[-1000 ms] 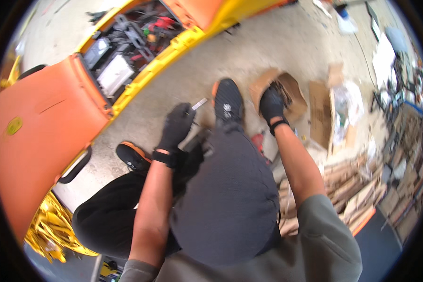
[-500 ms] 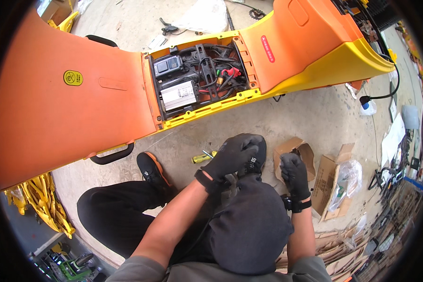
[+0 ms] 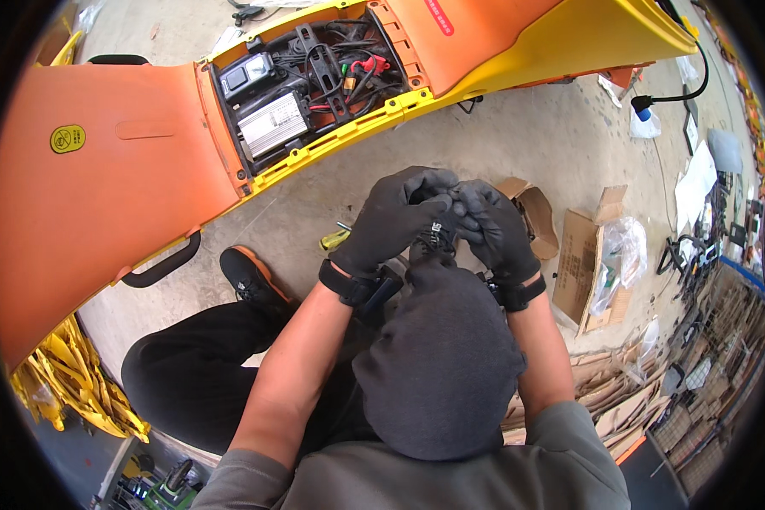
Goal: The person uses a socket wrench and an electric screwdriver to remove screws and fasteners from the battery compartment and internal frame of an electric scooter.
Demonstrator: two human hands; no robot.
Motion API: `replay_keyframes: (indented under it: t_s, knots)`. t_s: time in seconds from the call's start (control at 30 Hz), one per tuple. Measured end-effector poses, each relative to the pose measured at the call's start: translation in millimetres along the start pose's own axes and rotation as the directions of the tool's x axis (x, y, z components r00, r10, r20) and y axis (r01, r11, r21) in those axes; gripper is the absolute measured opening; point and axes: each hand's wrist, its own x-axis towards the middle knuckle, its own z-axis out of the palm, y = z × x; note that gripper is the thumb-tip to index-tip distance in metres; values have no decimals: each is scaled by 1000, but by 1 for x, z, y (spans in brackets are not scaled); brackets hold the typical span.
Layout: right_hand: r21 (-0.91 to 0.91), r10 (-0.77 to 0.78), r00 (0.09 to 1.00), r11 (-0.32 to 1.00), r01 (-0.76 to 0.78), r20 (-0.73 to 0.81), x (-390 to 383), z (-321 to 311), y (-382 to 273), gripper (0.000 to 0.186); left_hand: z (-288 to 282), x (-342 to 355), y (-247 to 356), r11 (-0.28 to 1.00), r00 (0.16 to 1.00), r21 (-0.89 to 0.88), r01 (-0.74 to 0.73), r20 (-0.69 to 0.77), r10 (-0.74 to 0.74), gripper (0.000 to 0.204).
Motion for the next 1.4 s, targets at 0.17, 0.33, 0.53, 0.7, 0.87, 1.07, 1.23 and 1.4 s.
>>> replay_keyframes:
  t_s: [0.17, 0.33, 0.53, 0.7, 0.87, 1.07, 1.23, 1.4]
  knots:
    - [-11, 65, 998, 998, -65, 20, 3, -4, 2, 20, 2, 2, -8, 997, 998, 51, -59, -1, 59, 22]
    - [-412, -3, 997, 911, -30, -78, -10, -8, -3, 25, -4, -1, -9, 997, 997, 80, 22, -69, -16, 18]
    - [-1000, -149, 989, -14, 12, 14, -90, -128, 71, 25, -25, -2, -21, 998, 992, 53, 38, -123, -31, 14]
    - [-904, -340, 927, -428, -1, 161, -159, -211, 196, 30, -34, -1, -42, 999, 996, -24, 24, -89, -26, 16]
    - [-974, -85, 987, -173, -149, -136, -162, -224, 246, 28, -34, -9, -36, 997, 992, -73, 40, -118, -49, 16]
    - [-974, -60, 972, 40, -224, -227, -167, -203, 239, 29, -34, -11, -34, 999, 987, -45, 8, -159, -15, 13]
    - [-950, -81, 962, 197, -242, -262, -173, -186, 217, 30, -31, -14, -33, 998, 985, -52, 34, -165, -42, 12]
    - [-907, -112, 971, 391, -154, -213, -170, -149, 173, 30, -48, -15, -36, 997, 974, -80, -6, -226, -12, 15]
